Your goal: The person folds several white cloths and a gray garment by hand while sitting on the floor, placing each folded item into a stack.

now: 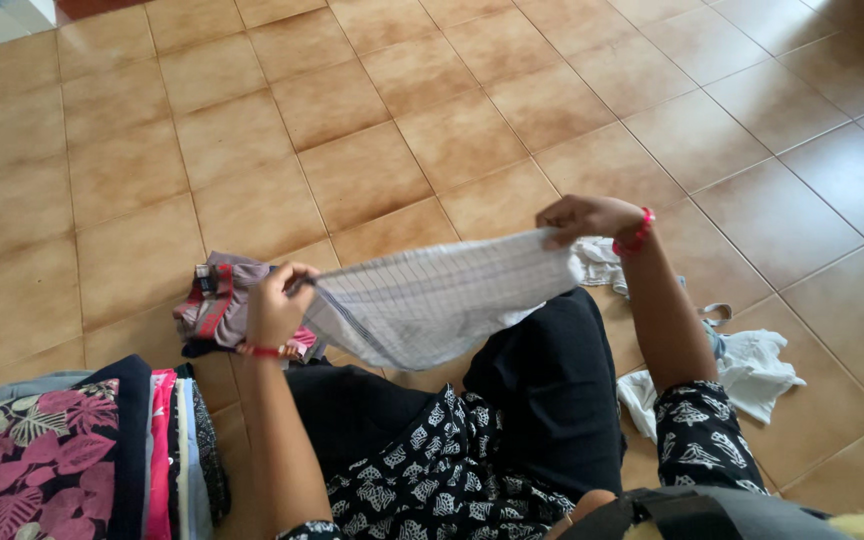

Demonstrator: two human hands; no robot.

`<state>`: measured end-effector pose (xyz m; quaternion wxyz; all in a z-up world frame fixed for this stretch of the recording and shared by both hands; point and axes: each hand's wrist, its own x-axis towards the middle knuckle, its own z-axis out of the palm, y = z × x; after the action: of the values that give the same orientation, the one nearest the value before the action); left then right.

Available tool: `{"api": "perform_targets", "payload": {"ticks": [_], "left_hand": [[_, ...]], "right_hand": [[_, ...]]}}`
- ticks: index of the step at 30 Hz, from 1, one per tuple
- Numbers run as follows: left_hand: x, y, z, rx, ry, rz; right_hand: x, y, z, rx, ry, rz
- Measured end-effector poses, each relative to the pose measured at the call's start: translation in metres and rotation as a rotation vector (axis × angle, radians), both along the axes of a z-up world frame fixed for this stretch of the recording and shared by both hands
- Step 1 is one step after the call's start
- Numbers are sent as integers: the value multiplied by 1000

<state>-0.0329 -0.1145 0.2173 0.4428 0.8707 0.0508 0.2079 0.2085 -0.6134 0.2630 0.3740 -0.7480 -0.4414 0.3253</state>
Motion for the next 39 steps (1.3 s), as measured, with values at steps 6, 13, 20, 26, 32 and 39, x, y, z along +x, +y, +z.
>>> {"api": "perform_targets", "payload": {"ticks": [6,13,20,26,32,39], "left_hand": [[131,39,-78,184,-77,436],[154,42,-12,160,-576,404],[103,72,-112,-631,-251,-147],[96,65,-212,-404,81,22],[95,48,-233,94,374,178],[97,44,-239,89,601,115]], "right_hand": [[119,37,-106,-147,-614,-651],[142,29,-76,614,-724,-935],[102,-2,-150,606,-477,-842],[59,30,-208,159,-702,-902],[35,52,-234,-144,-782,-925],[32,49,-289,-330,-442,-723]]}}
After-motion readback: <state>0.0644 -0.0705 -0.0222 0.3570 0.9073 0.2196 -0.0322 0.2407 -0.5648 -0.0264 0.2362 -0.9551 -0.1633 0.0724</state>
